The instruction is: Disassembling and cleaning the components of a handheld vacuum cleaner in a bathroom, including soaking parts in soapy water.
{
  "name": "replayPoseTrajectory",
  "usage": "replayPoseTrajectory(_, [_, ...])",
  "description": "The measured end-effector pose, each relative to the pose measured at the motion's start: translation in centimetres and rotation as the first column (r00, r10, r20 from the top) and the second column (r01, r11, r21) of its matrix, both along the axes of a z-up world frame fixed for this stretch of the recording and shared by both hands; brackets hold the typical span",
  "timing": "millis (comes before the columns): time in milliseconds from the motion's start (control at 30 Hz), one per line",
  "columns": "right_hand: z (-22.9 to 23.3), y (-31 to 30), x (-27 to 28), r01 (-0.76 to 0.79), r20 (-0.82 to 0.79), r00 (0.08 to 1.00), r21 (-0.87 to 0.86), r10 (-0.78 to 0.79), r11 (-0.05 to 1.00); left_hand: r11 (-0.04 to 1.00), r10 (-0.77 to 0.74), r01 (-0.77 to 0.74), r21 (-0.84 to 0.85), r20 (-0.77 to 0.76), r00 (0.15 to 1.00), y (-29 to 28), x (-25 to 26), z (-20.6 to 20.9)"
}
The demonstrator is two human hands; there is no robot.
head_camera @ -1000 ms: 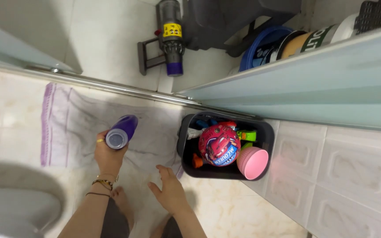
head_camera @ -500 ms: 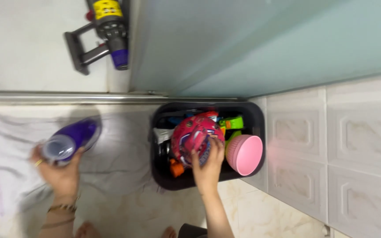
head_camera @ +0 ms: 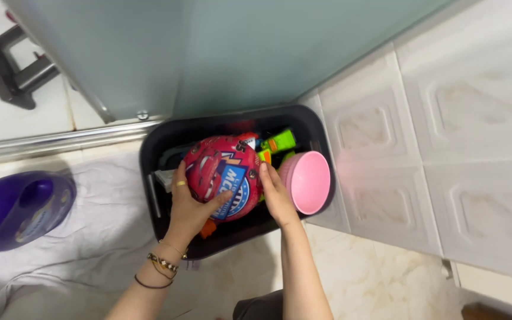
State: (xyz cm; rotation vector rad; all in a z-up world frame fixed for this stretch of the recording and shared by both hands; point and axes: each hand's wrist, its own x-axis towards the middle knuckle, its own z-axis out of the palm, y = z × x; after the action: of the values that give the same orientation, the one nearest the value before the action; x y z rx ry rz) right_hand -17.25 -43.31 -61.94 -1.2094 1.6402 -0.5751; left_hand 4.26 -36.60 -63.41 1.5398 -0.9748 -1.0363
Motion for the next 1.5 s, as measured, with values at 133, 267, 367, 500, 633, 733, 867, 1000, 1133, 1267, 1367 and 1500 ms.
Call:
replayPoseTrajectory(133, [13.0, 4.8, -0.6, -0.082, -0.324, 0.945, -0.129, 0.036, 0.988, 0.992, -0.118, 0.119, -0.05, 0.011, 0.993, 2.3, -2.6, 4.5])
replayPoseTrajectory(267, [18.2, 11.1, -8.1, 0.036, -0.384, 0.919, -0.15, -0.092, 0.988, 0.919, -0.373, 0.395, 0.006, -0.313, 0.873, 5.9, -7.0, 7.1])
replayPoseTrajectory(367, [13.5, 14.3, -16.5, 0.275, -0.405, 0.88, 0.014, -0.246, 0.961, 0.801, -0.567, 0.597, 0.047, -0.259, 0.782, 6.7, -11.5, 5.2])
replayPoseTrajectory(500, [2.3, 18.1, -25.7, 0.485, -0.234, 0.874, 0.401, -0.426, 0.777, 0.684, -0.718, 0.728, 0.044, -0.134, 0.683, 7.8, -17.7, -2.8])
replayPoseTrajectory(633, [-7.9, 19.1, -25.5, 0.569, -0.199, 0.82, 0.387, -0.537, 0.726, 0.612, -0.761, 0.788, 0.068, -0.22, 0.61, 8.5, -20.5, -10.2])
replayPoseTrajectory(733, [-15.9, 19.5, -24.6, 0.58, 0.098, 0.781, 0.255, -0.617, 0.774, 0.552, -0.806, 0.82, 0.153, -0.154, 0.571, 8.9, -20.1, -12.7])
replayPoseTrajectory(867, [-20.0, 20.0, -22.5, 0.531, -0.018, 0.847, 0.086, -0.532, 0.843, 0.534, -0.805, 0.834, 0.139, -0.217, 0.552, 8.6, -17.6, -9.7])
replayPoseTrajectory(1000, [-12.5, 16.2, -19.2, 0.312, -0.392, 0.77, -0.458, -0.504, 0.832, 0.588, -0.707, 0.787, 0.189, -0.352, 0.613, 6.8, -14.7, -3.8])
replayPoseTrajectory(1133, [-0.2, 9.2, -13.0, -0.04, -0.441, 0.839, -0.634, -0.318, 0.773, 0.807, -0.49, 0.443, 0.391, 0.024, 0.871, 3.8, -11.7, -2.8])
replayPoseTrajectory(1267, [-1.2, 6.3, -12.4, -0.309, -0.508, 0.861, -0.47, 0.033, 0.827, 0.931, -0.274, 0.366, 0.009, 0.679, 0.681, 1.9, -10.5, -7.7])
replayPoseTrajectory(1367, [0.3, 7.4, -12.7, -0.319, -0.489, 0.865, -0.36, 0.114, 0.876, 0.894, -0.406, 0.399, 0.204, 0.747, 0.527, 0.5, -10.8, -8.3])
replayPoseTrajectory(1500, [5.8, 15.4, -15.7, -0.421, -0.591, 0.796, -0.391, 0.128, 0.818, 0.824, -0.55, 0.4, 0.401, 0.735, 0.397, -0.4, -10.8, -9.2])
